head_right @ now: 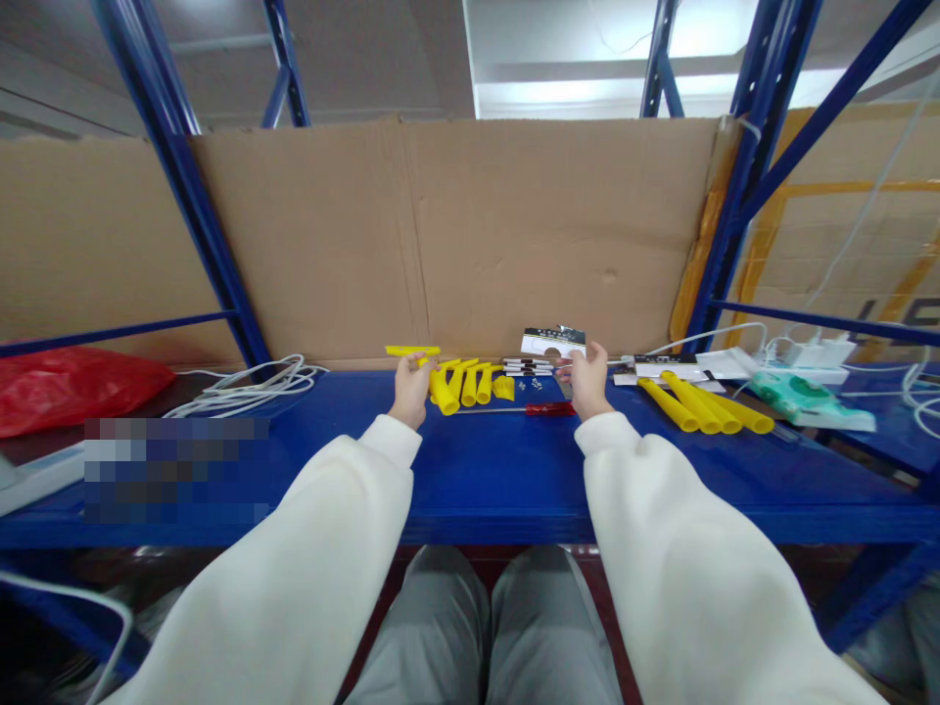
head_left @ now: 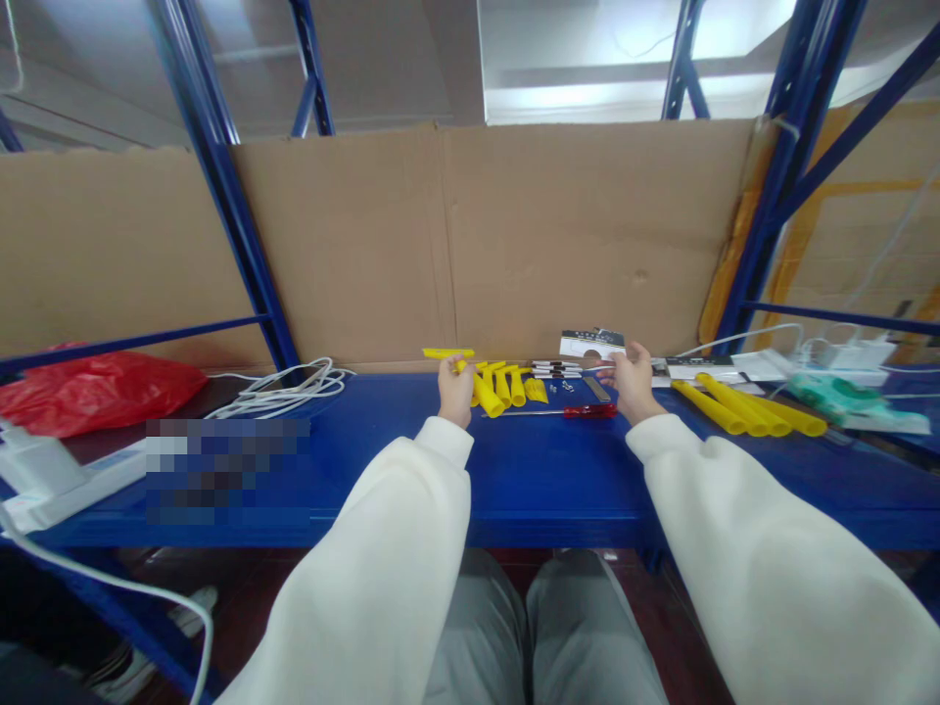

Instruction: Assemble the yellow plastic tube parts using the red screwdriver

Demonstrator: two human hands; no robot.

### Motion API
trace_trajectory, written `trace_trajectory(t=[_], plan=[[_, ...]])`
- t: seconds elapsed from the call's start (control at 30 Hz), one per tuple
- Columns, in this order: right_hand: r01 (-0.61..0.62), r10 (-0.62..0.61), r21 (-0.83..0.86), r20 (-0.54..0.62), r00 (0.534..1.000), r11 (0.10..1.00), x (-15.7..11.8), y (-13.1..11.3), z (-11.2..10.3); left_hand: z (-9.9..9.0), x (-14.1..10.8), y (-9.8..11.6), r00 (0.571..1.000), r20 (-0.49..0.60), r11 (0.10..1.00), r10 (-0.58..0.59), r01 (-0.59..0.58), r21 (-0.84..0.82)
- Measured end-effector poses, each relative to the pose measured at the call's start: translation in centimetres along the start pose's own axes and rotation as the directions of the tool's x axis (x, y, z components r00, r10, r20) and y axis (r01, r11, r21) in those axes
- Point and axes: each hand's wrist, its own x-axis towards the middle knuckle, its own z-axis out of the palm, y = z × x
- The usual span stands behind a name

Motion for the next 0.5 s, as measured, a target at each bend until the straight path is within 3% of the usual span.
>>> trace_trajectory(t=[0.23,0.5], plan=[[0.096,-0.1,-0.097,-0.047,0.994,0.991,0.19,0.41,-0.1,0.02,0.14,-0.16,1.0,-0.003,0.999,0.011,-0.011,-0.031],[0.121,-0.136,-0.18,-0.076,0.988,0.976,0.67,0.62,-0.23,0.03,-0.4,0.38,1.0,-0.001,1.0,-0.006,0.006,-0.026]])
